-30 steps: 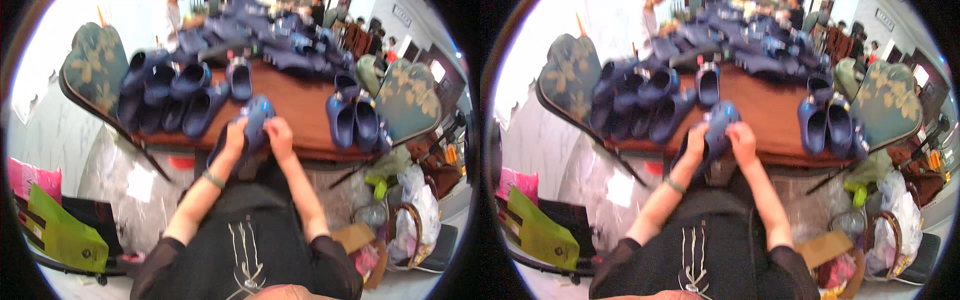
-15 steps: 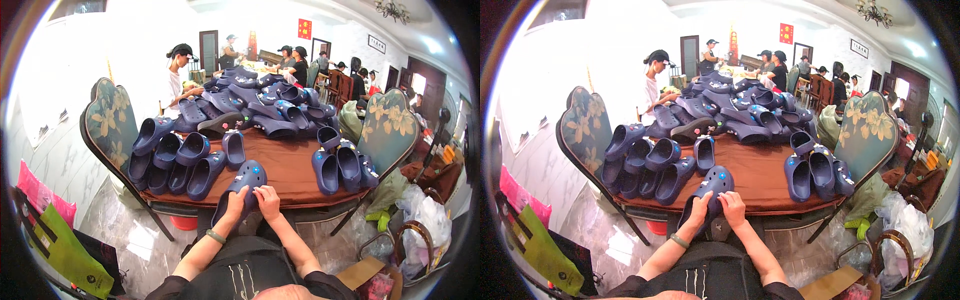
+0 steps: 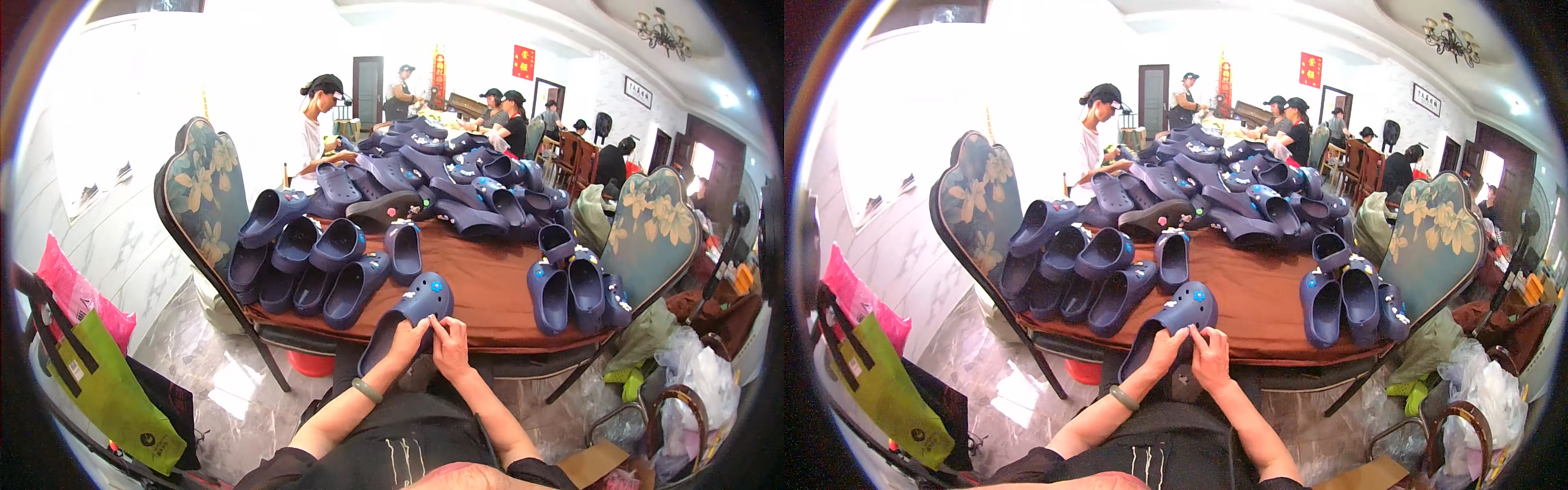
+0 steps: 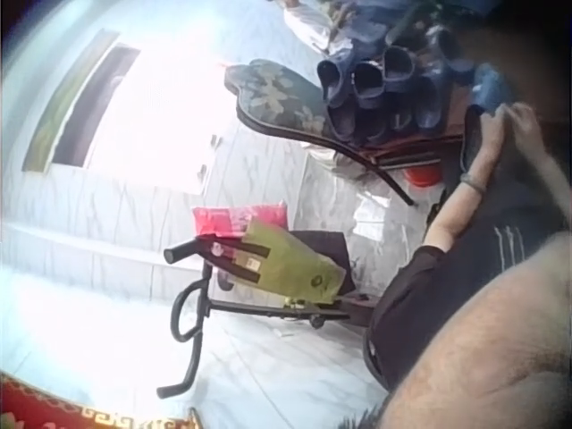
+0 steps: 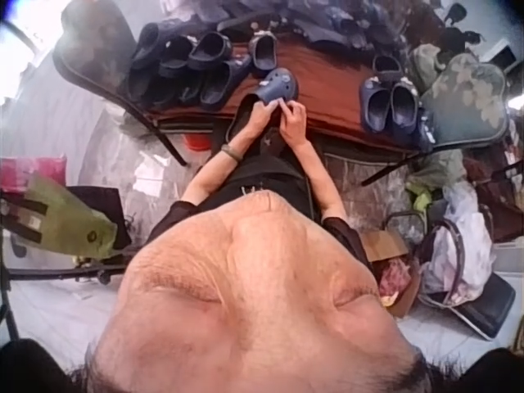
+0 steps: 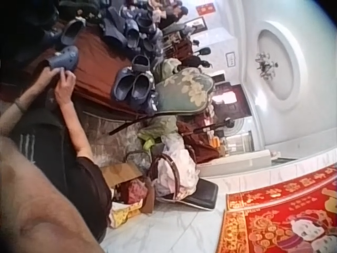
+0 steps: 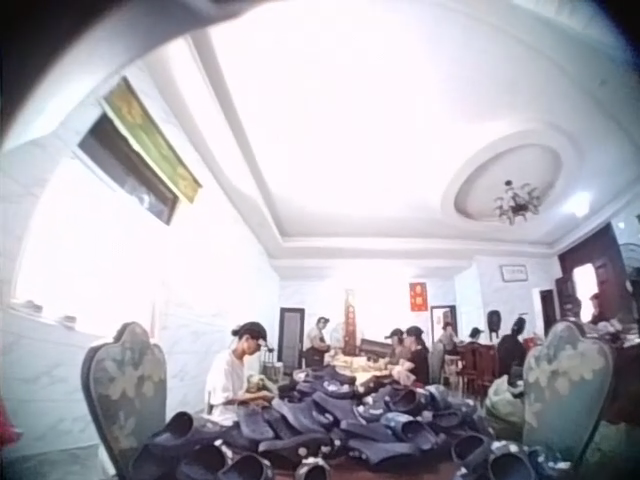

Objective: Decorating blue clogs by inserting small plastic charms into the holes on the top of the shoes.

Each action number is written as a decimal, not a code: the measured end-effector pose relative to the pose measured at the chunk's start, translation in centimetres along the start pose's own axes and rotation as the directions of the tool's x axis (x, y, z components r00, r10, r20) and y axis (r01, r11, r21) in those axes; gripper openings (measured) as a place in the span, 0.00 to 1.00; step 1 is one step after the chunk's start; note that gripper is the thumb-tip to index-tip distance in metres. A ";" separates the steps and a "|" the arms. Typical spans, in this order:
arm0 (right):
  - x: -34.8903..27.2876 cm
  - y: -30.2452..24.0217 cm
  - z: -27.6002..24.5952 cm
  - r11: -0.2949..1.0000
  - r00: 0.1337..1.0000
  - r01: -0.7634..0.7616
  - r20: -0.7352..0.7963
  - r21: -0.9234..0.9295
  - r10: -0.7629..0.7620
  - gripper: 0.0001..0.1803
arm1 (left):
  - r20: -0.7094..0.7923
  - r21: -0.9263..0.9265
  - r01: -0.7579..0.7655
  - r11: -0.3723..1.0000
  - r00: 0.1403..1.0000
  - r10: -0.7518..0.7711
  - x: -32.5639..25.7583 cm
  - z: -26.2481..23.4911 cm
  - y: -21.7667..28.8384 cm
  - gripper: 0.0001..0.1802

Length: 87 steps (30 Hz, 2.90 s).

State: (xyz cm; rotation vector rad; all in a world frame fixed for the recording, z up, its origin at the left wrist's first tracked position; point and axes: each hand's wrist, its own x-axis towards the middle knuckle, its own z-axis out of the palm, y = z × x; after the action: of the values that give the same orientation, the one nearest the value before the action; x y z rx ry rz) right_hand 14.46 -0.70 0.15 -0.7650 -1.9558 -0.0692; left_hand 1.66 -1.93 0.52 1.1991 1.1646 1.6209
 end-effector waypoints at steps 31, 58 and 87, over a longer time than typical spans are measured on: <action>14.3 4.4 -7.2 0.600 0.779 -0.532 0.624 0.598 0.068 0.18 | 0.045 0.119 0.010 0.993 0.999 -0.016 5.2 -0.5 -1.4 0.14; 6.1 6.3 -2.6 0.972 0.768 -0.220 0.601 -0.079 0.222 0.27 | 0.088 -0.108 0.097 0.989 0.992 -0.088 4.2 -0.6 1.4 0.21; 1.9 1.4 -3.1 -0.004 0.674 -0.561 0.460 0.828 0.579 0.28 | 0.361 0.328 -0.067 0.942 0.931 -0.060 -5.4 -1.9 0.0 0.53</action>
State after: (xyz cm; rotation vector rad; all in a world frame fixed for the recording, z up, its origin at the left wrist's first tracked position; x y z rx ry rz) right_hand 17.08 0.17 2.93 -0.6140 -1.0765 1.5335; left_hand 1.15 -7.39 -1.00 1.6412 1.2185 1.1543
